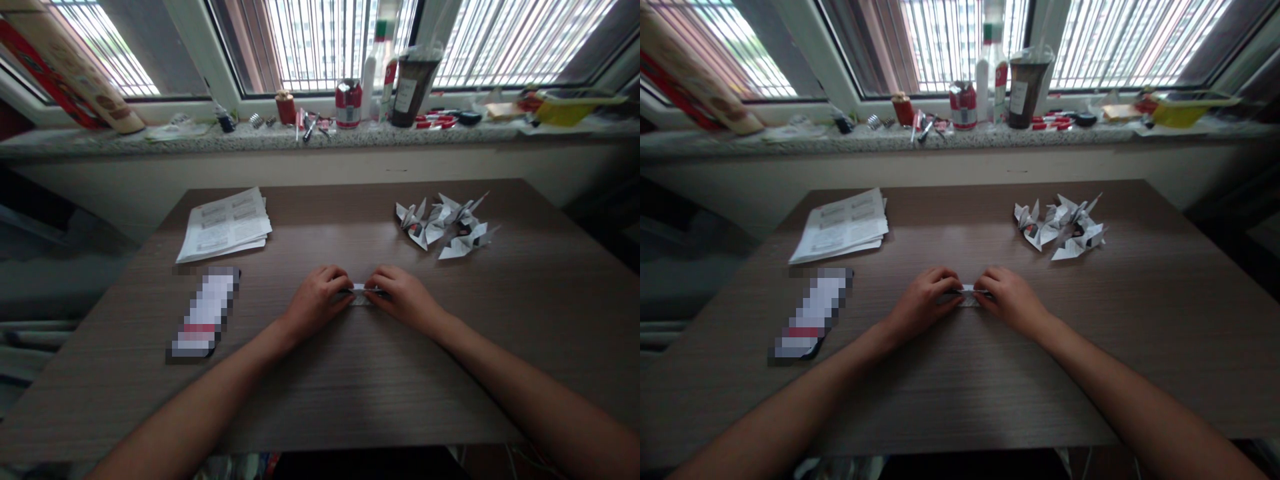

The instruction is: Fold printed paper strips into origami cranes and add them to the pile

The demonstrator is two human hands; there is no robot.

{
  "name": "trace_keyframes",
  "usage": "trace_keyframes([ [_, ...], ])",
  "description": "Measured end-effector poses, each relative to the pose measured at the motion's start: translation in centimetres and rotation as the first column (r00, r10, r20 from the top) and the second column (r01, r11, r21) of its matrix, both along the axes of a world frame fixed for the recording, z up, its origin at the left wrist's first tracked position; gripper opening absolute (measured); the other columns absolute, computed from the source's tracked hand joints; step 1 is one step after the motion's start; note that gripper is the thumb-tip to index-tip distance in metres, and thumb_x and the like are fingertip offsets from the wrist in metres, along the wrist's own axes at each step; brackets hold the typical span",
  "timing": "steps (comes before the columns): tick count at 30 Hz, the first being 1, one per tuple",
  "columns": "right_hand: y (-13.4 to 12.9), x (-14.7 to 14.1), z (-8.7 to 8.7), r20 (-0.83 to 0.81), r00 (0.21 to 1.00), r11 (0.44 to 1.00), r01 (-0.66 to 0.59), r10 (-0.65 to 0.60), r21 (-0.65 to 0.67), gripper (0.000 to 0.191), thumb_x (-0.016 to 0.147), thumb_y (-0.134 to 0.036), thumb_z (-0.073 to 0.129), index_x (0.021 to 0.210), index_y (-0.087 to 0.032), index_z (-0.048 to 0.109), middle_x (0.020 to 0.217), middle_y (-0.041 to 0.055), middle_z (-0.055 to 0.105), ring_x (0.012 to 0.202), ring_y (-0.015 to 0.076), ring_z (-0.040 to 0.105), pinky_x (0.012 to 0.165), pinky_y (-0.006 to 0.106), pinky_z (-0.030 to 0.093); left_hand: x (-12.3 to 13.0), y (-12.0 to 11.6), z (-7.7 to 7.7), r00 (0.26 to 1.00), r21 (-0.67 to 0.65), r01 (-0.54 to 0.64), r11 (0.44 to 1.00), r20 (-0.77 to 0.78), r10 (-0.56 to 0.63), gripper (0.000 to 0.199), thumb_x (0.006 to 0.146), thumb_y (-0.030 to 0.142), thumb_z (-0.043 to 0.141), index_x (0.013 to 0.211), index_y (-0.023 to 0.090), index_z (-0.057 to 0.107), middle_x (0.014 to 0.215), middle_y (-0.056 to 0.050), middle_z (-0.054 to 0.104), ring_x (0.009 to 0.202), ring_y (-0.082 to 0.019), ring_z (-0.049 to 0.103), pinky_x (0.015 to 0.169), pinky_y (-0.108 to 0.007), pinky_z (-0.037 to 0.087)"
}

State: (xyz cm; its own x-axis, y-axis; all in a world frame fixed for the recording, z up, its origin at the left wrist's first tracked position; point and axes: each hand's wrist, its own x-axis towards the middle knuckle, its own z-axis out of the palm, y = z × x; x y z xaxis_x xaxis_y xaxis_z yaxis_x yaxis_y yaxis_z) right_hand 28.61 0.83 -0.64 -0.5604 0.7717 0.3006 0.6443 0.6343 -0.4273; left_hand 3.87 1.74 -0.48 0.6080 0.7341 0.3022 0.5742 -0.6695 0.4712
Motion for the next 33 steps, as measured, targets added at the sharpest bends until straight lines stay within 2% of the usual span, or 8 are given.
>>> trace_keyframes([
  [8, -0.2, -0.2, 0.0, 0.148, 0.989, 0.996, -0.033, 0.02, 0.085, 0.015, 0.104, -0.028, 0.057, 0.1, -0.021, 0.07, 0.097, 0.0086, 0.066, 0.091, 0.024, 0.059, 0.078, 0.035, 0.046, 0.1, -0.2, 0.2, 0.999, 0.033, 0.022, 0.999, -0.035, -0.021, 0.005, 0.097, 0.02, 0.068, 0.101, 0.021, 0.069, 0.111, -0.007, 0.068, 0.104, -0.024, 0.062, 0.091, -0.039, 0.053],
  [12, -0.5, -0.2, -0.1, 0.212, 0.977, 0.99, -0.05, 0.021, 0.131, 0.018, 0.105, -0.026, 0.053, 0.103, -0.023, 0.071, 0.1, 0.0086, 0.067, 0.09, 0.0233, 0.059, 0.077, 0.034, 0.046, 0.1, -0.4, 0.3, 0.996, 0.069, 0.051, 0.996, -0.082, -0.045, 0.008, 0.101, 0.022, 0.062, 0.105, 0.022, 0.069, 0.112, -0.007, 0.069, 0.101, -0.023, 0.063, 0.089, -0.037, 0.054],
  [17, -0.9, 0.1, 0.1, 0.215, 0.973, 0.983, -0.113, 0.081, 0.143, 0.02, 0.106, -0.027, 0.053, 0.112, -0.024, 0.072, 0.111, 0.0106, 0.071, 0.095, 0.0248, 0.063, 0.08, 0.037, 0.051, -0.2, -0.7, 0.4, 0.988, 0.101, 0.082, 0.991, -0.138, -0.067, 0.011, 0.103, 0.023, 0.059, 0.106, 0.021, 0.069, 0.113, -0.008, 0.071, 0.1, -0.023, 0.066, 0.088, -0.037, 0.055],
  [21, -1.3, 0.4, 0.3, 0.204, 0.974, 0.979, -0.133, 0.1, 0.153, 0.024, 0.107, -0.028, 0.052, 0.118, -0.023, 0.072, 0.118, 0.0123, 0.072, 0.103, 0.0263, 0.066, 0.086, 0.04, 0.056, -0.6, -1.0, 0.5, 0.98, 0.112, 0.134, 0.985, -0.162, -0.115, 0.017, 0.101, 0.029, 0.064, 0.116, 0.02, 0.068, 0.12, -0.009, 0.07, 0.107, -0.024, 0.067, 0.092, -0.038, 0.057],
  [33, -1.9, 0.9, -0.1, 0.191, 0.971, 0.96, -0.186, 0.146, 0.209, 0.03, 0.105, -0.026, 0.056, 0.13, -0.021, 0.071, 0.129, 0.0146, 0.072, 0.116, 0.0296, 0.068, 0.099, 0.049, 0.06, -1.1, -2.2, 0.2, 0.96, 0.164, 0.192, 0.968, -0.236, -0.15, 0.03, 0.105, 0.023, 0.056, 0.132, 0.012, 0.064, 0.133, -0.015, 0.067, 0.121, -0.029, 0.065, 0.102, -0.045, 0.059],
])
